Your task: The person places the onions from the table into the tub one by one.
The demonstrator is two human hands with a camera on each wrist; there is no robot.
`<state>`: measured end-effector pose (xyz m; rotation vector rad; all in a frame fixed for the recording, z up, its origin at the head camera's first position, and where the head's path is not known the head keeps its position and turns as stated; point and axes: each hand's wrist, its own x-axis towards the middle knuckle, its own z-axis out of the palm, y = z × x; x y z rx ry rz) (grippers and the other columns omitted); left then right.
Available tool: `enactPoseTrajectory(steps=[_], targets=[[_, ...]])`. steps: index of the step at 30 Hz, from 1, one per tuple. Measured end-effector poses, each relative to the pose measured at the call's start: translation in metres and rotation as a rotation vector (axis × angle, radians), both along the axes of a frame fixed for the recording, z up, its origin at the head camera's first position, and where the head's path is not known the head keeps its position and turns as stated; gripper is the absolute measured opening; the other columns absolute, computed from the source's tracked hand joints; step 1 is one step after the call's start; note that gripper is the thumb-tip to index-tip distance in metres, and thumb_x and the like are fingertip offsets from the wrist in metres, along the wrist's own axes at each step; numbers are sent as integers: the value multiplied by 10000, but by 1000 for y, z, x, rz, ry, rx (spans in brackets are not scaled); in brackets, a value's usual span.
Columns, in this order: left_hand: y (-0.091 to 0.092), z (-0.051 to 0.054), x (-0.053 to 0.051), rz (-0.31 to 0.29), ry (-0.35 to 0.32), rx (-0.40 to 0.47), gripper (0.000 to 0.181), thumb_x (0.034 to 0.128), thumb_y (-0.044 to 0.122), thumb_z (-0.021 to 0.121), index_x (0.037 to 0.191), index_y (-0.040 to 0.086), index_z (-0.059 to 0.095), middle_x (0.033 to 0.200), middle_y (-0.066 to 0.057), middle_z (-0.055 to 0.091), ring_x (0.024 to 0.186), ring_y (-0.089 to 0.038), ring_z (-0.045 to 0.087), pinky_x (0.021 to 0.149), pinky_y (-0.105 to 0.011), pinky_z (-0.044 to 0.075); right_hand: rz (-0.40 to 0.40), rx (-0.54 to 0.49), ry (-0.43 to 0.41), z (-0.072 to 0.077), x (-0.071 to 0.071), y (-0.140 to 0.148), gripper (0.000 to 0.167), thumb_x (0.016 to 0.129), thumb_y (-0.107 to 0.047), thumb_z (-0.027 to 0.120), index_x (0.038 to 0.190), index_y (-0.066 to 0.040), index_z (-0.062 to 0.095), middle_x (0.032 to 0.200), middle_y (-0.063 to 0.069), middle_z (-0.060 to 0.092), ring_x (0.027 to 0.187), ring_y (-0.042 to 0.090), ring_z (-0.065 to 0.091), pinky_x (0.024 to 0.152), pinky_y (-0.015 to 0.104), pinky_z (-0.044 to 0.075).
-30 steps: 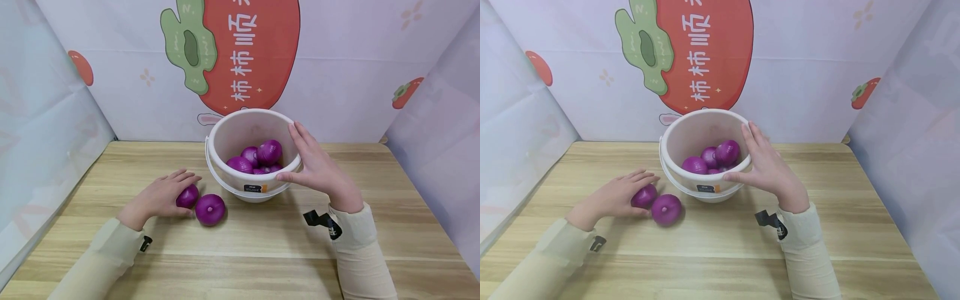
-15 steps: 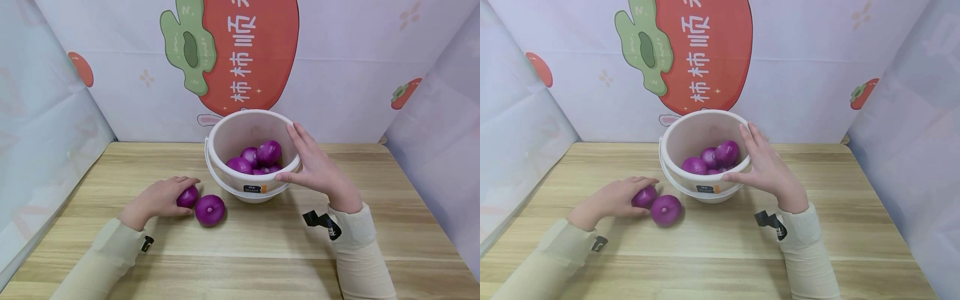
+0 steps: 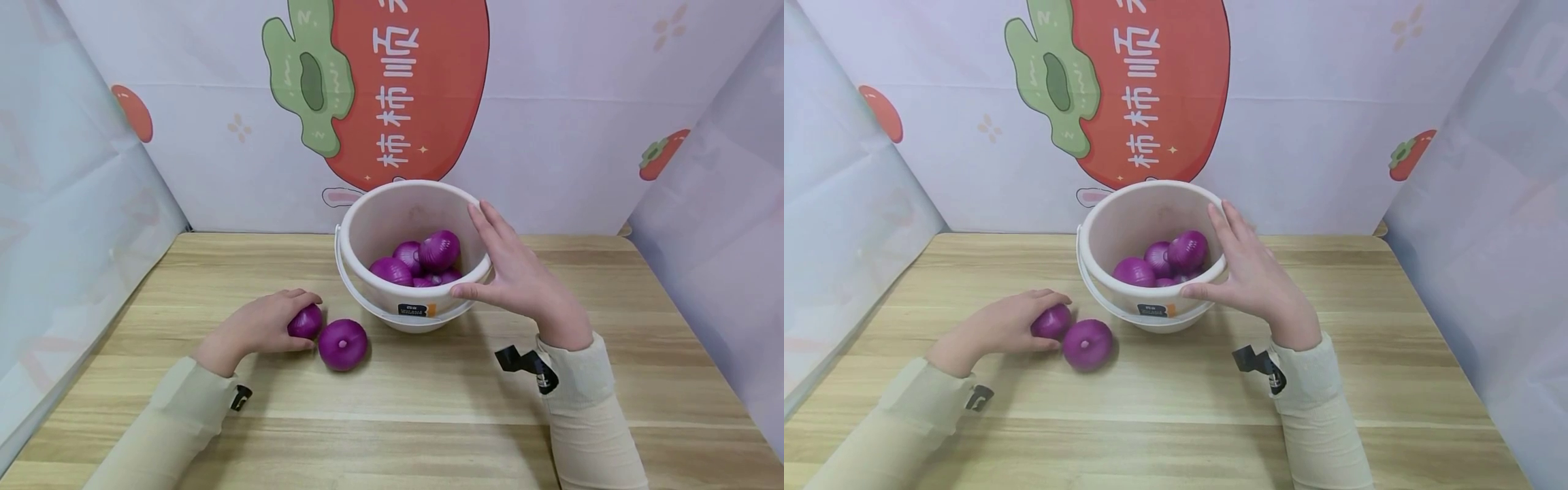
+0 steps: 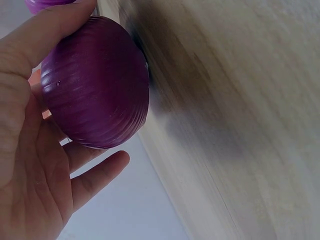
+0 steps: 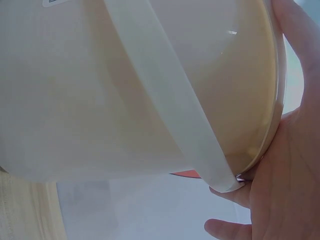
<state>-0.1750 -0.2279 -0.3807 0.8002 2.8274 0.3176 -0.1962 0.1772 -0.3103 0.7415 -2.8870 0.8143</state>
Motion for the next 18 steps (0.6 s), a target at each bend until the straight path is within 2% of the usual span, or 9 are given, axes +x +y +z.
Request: enactPoseTrajectory(steps=[18], targets=[[-6, -2, -1, 15, -38, 30, 619, 771, 369, 829, 1268, 81, 599, 1131, -47, 650, 948, -179, 643, 832, -386, 574, 4, -9, 6, -1, -1, 0, 1197, 740, -535, 819, 1615, -211, 70, 1687, 102, 38, 1548, 356, 106, 1137, 684, 285]])
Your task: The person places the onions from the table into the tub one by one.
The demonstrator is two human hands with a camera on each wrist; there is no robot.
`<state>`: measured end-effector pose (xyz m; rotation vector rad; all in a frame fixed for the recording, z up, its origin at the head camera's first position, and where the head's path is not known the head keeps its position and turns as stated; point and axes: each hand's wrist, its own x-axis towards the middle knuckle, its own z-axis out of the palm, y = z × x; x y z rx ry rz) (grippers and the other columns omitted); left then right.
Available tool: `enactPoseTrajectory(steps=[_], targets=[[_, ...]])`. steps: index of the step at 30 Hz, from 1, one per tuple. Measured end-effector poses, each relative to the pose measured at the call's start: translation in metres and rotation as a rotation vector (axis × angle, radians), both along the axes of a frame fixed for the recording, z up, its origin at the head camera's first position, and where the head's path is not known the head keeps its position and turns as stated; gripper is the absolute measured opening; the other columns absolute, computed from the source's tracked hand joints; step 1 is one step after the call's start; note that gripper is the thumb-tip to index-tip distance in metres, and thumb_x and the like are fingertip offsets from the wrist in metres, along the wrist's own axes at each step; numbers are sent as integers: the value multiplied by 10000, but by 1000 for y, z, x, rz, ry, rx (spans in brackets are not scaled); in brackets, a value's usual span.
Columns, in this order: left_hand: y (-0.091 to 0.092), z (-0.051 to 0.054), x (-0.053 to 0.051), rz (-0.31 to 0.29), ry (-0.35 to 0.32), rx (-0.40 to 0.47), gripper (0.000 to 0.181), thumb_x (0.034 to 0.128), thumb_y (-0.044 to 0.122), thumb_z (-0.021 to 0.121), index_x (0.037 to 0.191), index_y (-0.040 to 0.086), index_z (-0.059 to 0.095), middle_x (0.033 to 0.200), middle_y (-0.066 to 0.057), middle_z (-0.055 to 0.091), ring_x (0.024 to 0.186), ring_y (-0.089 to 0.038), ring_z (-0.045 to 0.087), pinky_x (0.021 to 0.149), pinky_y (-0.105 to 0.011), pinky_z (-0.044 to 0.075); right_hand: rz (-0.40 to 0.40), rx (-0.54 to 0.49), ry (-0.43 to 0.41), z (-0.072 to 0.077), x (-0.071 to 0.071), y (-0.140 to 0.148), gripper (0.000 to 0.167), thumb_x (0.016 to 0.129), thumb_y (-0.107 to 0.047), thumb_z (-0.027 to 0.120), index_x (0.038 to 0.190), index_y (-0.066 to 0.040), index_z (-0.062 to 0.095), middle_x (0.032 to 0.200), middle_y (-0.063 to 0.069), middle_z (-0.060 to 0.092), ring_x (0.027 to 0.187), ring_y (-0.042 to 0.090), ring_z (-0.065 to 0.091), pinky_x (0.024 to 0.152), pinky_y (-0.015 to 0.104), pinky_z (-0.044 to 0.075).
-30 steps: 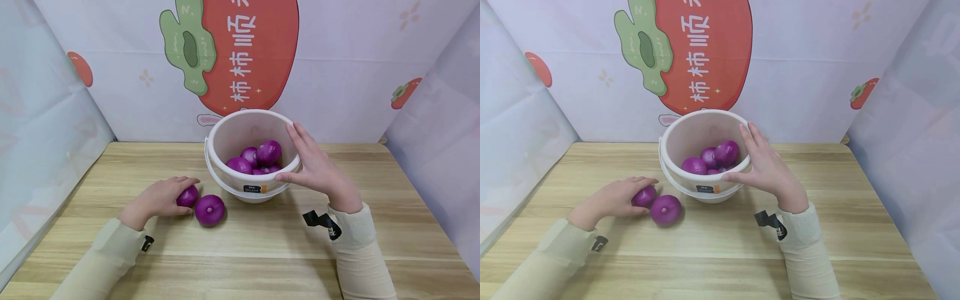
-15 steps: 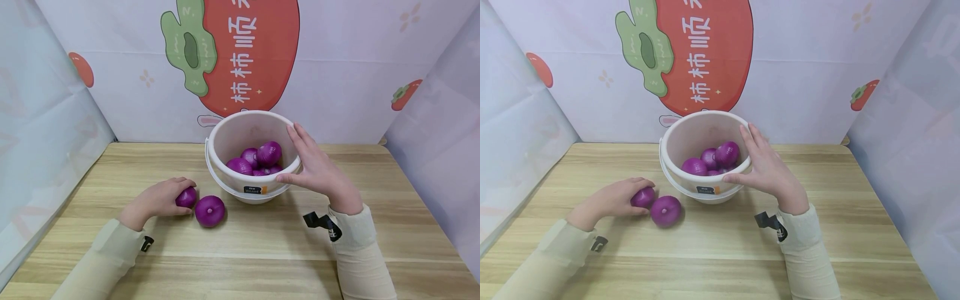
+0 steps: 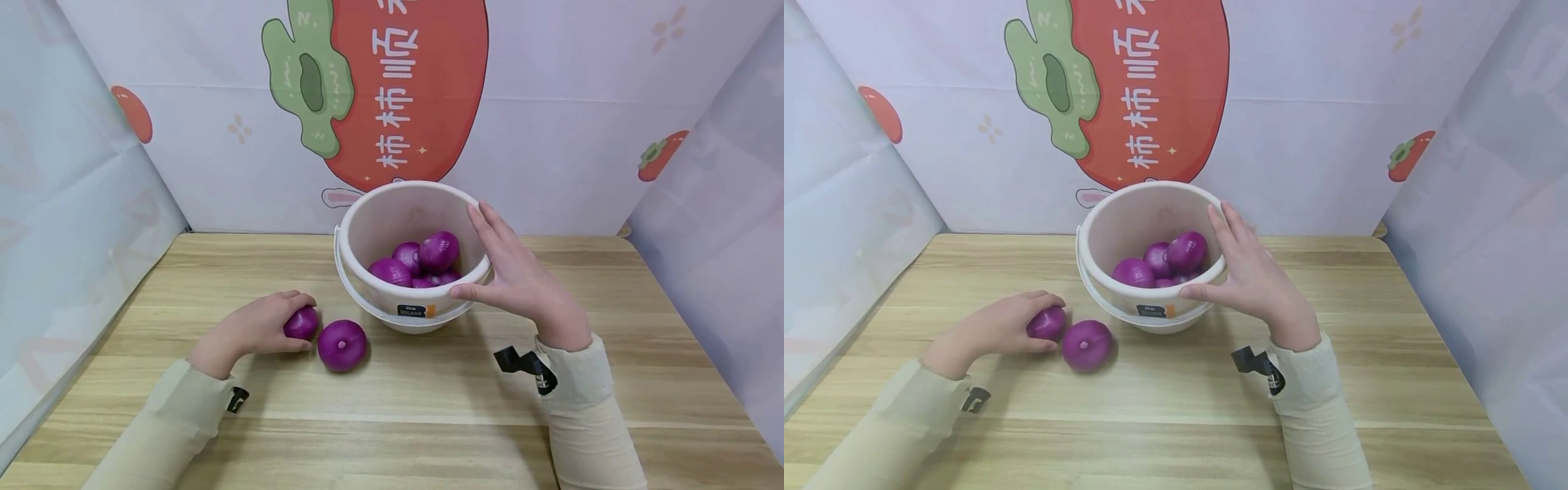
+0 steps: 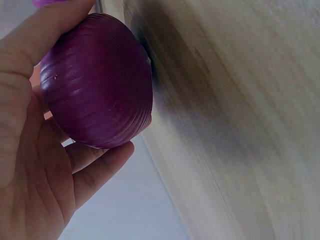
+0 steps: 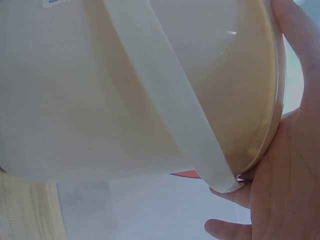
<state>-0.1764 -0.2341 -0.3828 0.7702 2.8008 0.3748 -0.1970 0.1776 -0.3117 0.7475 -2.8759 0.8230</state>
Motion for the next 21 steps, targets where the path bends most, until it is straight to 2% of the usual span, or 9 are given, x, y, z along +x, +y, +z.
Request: enactPoseTrajectory(steps=[6, 15, 21], targets=[[-1, 0, 1, -3, 14, 0, 616, 770, 376, 828, 1263, 86, 601, 1121, -44, 652, 936, -172, 642, 817, -371, 574, -5, 4, -14, 0, 1, 0, 1193, 746, -562, 803, 1615, -224, 59, 1690, 72, 23, 1548, 351, 107, 1128, 693, 289], [-3, 0, 1, -7, 35, -1, 620, 769, 382, 823, 1262, 79, 600, 1105, -50, 657, 916, -162, 638, 788, -350, 574, 3, -2, 1, -2, 0, -1, 1200, 736, -540, 818, 1615, -190, 79, 1687, 94, 34, 1546, 361, 111, 1135, 681, 291], [-3, 5, 0, 8, 41, 9, 625, 771, 379, 819, 1269, 73, 596, 1113, -71, 660, 913, -169, 643, 777, -353, 575, 3, -8, 12, -1, 0, -1, 1205, 727, -515, 832, 1614, -181, 88, 1688, 93, 34, 1545, 363, 109, 1140, 677, 289]])
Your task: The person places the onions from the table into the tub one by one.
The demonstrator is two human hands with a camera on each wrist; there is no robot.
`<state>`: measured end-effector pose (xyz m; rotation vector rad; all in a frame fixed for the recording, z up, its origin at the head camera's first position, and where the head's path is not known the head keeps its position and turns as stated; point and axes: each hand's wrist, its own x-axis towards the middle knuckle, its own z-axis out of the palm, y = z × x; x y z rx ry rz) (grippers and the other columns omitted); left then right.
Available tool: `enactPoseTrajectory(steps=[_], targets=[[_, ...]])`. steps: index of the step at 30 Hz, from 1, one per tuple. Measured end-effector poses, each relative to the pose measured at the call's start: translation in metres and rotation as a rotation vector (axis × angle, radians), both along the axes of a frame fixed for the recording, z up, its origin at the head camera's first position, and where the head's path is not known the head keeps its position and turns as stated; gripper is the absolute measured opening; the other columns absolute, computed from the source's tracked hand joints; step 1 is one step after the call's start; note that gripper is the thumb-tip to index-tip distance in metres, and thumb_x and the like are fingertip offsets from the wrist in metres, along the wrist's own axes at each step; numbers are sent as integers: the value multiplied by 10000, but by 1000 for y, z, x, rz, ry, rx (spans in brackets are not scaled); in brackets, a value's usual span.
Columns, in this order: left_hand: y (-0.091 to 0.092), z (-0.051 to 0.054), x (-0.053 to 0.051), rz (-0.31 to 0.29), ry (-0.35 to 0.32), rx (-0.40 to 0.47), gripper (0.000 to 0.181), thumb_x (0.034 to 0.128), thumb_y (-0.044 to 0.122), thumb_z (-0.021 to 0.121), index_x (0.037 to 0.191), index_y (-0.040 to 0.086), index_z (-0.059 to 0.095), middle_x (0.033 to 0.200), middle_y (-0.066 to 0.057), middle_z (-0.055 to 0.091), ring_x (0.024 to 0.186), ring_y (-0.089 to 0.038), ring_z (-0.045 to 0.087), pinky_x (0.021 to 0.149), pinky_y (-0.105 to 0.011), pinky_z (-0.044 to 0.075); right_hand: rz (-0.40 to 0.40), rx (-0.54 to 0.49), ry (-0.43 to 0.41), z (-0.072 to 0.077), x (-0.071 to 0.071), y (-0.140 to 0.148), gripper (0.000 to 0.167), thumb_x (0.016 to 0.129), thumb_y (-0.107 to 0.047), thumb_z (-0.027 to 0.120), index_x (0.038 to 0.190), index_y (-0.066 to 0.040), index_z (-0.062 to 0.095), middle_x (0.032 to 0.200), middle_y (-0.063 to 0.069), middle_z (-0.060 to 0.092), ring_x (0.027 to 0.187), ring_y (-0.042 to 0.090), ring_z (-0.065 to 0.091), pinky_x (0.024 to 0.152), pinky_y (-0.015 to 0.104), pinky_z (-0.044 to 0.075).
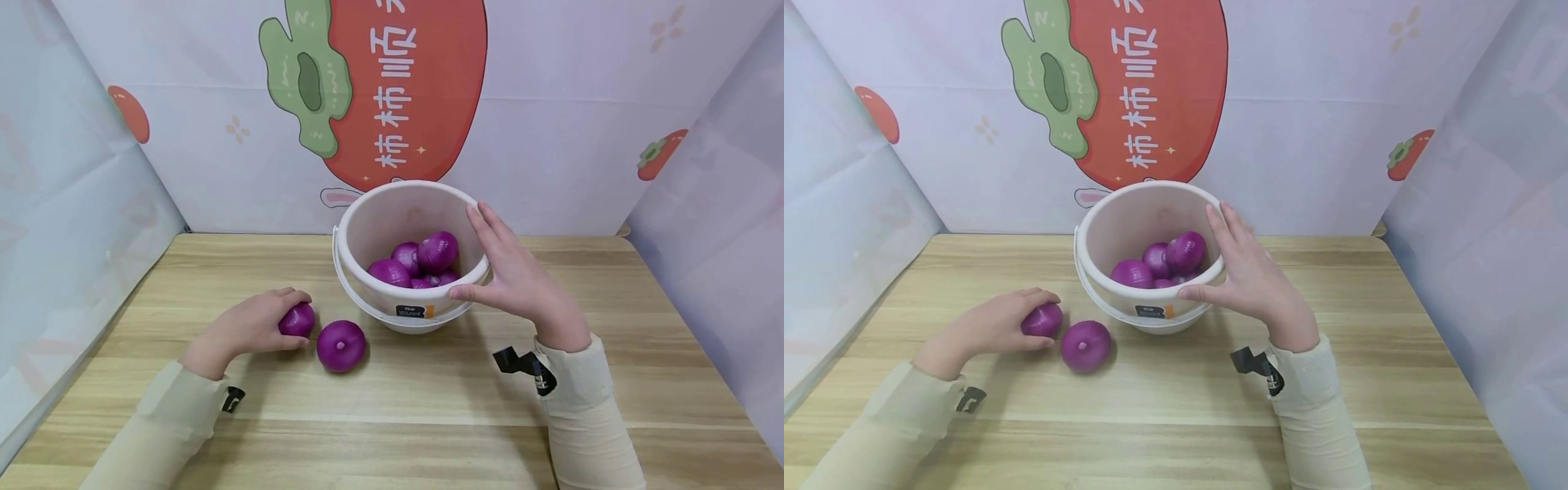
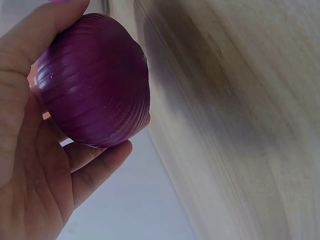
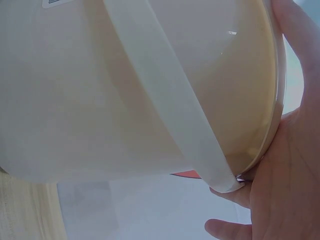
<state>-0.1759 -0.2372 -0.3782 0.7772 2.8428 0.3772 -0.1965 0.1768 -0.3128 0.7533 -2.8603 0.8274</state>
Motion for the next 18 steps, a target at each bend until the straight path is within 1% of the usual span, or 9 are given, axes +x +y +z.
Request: enactPoseTrajectory(steps=[7, 18], targets=[[-2, 4, 1, 19, -5, -9, 632, 781, 391, 816, 1277, 69, 593, 1126, -79, 660, 921, -184, 647, 780, -368, 582, 7, -2, 10, 1, 0, 2, 1202, 731, -510, 831, 1613, -164, 90, 1684, 123, 44, 1538, 387, 123, 1137, 681, 289], [-6, 13, 4, 38, 3, 2, 655, 785, 399, 811, 1292, 51, 585, 1171, -132, 662, 956, -218, 657, 785, -387, 591, 9, 2, 5, 1, -2, 1, 1212, 722, -506, 843, 1613, -161, 96, 1683, 125, 44, 1546, 367, 101, 1154, 665, 276]])
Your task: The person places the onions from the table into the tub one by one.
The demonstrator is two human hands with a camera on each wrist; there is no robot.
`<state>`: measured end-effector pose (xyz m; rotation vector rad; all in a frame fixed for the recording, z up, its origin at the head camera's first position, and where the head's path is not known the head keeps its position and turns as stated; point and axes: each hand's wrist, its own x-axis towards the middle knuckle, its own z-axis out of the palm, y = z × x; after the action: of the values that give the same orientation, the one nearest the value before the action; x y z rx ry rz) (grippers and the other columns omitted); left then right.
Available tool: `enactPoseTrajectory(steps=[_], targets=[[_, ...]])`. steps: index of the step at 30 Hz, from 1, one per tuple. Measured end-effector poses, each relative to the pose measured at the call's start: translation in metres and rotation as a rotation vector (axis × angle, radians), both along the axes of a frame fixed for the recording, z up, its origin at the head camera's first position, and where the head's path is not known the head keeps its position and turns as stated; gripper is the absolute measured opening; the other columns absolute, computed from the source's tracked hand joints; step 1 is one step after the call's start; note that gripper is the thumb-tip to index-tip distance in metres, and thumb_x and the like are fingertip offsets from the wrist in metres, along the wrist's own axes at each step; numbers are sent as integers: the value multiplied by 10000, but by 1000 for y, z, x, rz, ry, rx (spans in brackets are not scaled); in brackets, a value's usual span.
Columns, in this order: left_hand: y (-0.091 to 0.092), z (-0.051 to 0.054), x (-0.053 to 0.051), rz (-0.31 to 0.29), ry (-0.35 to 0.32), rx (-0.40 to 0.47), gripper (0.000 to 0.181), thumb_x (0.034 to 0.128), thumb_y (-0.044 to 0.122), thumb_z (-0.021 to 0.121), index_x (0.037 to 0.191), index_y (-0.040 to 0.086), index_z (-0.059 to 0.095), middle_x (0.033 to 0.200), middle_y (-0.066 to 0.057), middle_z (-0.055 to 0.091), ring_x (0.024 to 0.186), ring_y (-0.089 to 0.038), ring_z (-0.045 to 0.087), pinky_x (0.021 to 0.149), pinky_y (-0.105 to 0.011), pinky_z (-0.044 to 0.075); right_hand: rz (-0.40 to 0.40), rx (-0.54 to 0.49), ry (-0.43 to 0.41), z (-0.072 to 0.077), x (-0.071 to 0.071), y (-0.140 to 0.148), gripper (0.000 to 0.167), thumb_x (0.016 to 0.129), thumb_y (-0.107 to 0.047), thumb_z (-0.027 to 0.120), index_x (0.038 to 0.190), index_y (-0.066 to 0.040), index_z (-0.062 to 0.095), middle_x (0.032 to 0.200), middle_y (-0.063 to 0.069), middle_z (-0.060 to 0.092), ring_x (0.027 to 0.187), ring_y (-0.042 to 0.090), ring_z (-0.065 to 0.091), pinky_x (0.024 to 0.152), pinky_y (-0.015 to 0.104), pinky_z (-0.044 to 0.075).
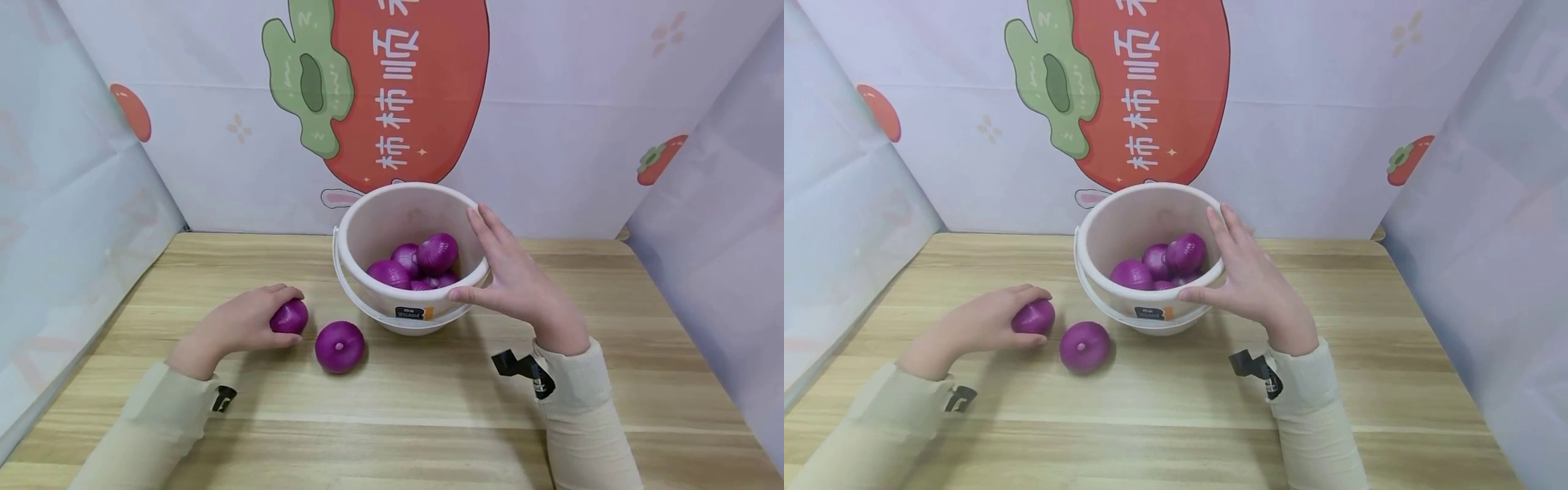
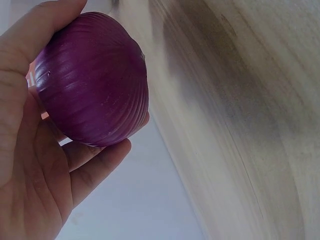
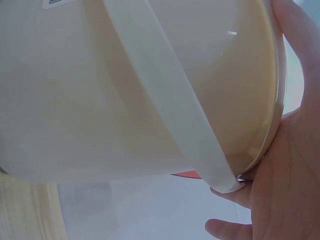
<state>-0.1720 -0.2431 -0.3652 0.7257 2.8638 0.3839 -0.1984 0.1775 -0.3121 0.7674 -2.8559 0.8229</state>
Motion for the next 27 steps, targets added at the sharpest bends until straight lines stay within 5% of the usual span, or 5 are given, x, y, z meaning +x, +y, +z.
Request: enactPoseTrajectory(steps=[27], targets=[[-6, 13, -2, -2, 88, 31, 622, 763, 369, 834, 1259, 76, 600, 1102, -99, 661, 903, -191, 643, 748, -356, 574, -2, -10, 1, 0, 1, -1, 1206, 729, -509, 835, 1614, -183, 84, 1686, 106, 40, 1543, 370, 113, 1137, 678, 293]])
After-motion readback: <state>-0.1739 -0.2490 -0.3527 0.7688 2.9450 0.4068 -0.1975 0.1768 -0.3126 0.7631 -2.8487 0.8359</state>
